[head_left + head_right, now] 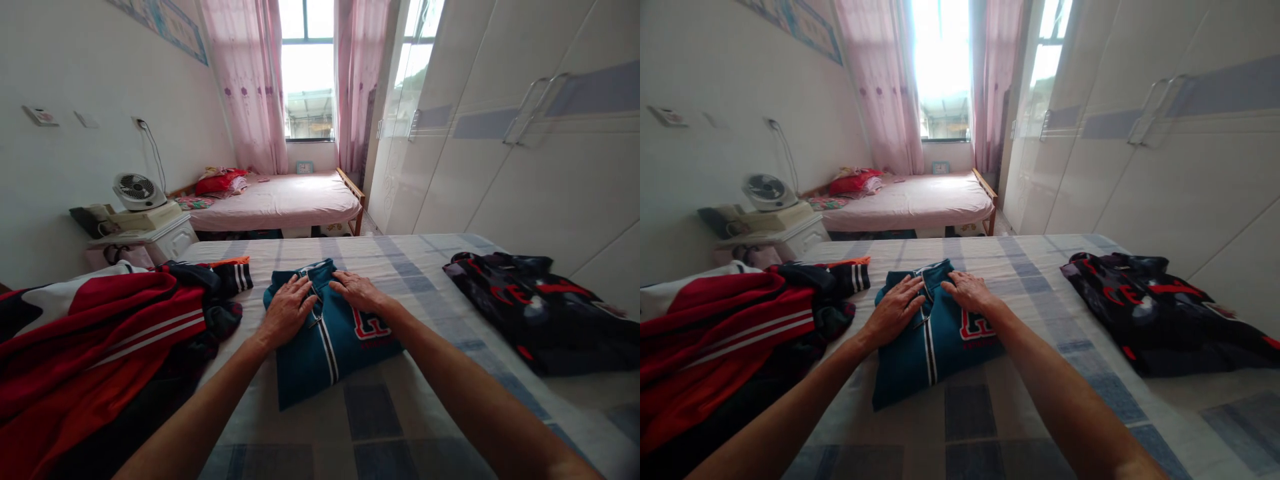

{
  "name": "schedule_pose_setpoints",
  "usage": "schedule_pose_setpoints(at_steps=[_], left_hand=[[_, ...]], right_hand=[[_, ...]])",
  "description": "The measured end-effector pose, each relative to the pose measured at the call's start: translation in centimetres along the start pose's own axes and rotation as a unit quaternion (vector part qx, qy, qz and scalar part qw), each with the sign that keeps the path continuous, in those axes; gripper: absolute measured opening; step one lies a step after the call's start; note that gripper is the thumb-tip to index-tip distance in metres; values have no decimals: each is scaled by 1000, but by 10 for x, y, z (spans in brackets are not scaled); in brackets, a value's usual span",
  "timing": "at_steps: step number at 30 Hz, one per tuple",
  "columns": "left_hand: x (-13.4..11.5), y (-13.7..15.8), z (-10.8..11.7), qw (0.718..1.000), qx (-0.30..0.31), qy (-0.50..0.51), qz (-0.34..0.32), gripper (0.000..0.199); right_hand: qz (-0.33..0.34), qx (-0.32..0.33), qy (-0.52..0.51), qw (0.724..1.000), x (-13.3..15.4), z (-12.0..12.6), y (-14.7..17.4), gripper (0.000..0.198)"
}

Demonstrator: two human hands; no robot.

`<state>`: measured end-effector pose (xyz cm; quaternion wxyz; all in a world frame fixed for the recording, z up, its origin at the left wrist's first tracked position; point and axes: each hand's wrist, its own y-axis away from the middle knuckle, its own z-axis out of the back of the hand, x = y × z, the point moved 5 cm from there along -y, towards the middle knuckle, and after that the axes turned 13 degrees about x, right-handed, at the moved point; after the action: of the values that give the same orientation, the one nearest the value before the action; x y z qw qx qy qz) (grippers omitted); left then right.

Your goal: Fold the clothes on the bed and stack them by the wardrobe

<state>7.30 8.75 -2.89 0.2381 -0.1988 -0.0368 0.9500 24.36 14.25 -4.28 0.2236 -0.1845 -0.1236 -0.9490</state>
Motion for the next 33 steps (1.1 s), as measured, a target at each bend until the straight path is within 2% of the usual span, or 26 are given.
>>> schedule_pose_setpoints(at_steps=[2, 5, 7, 9, 11, 14, 18, 25, 29, 33], left_hand=[[4, 12, 12, 999, -42, 8, 23, 47], [-1, 47, 27, 994, -99, 36, 43, 39], [-18, 72, 26, 995, -95, 34, -6, 29], [-45, 93, 15, 993, -69, -6, -101, 26], [-69, 105, 1, 982, -48, -65, -171, 30], [-84, 106, -15, 975, -28, -129, -176, 37], [-82, 103, -27, 972, -8, -165, -164, 40], [-76, 105, -42, 964, -32, -210, -162, 45], [-75, 103, -44, 966, -49, -200, -159, 43], [-74, 102, -41, 972, -62, -171, -152, 40]], right_hand=[[-5, -61, -25, 998, -7, 12, 15, 49], [-22, -191, -44, 980, -15, 29, 61, 41], [0, -223, -45, 974, -7, 33, 90, 35], [72, -180, -38, 980, 15, 30, 105, 32], [152, -98, -22, 983, 45, 20, 107, 35], [209, -18, 44, 977, 78, 3, 96, 36], [201, 20, 149, 968, 91, -10, 76, 21], [187, 51, 268, 944, 97, -19, 65, 13], [152, 43, 265, 951, 92, -18, 57, 13], [138, 15, 175, 975, 80, -10, 52, 15]])
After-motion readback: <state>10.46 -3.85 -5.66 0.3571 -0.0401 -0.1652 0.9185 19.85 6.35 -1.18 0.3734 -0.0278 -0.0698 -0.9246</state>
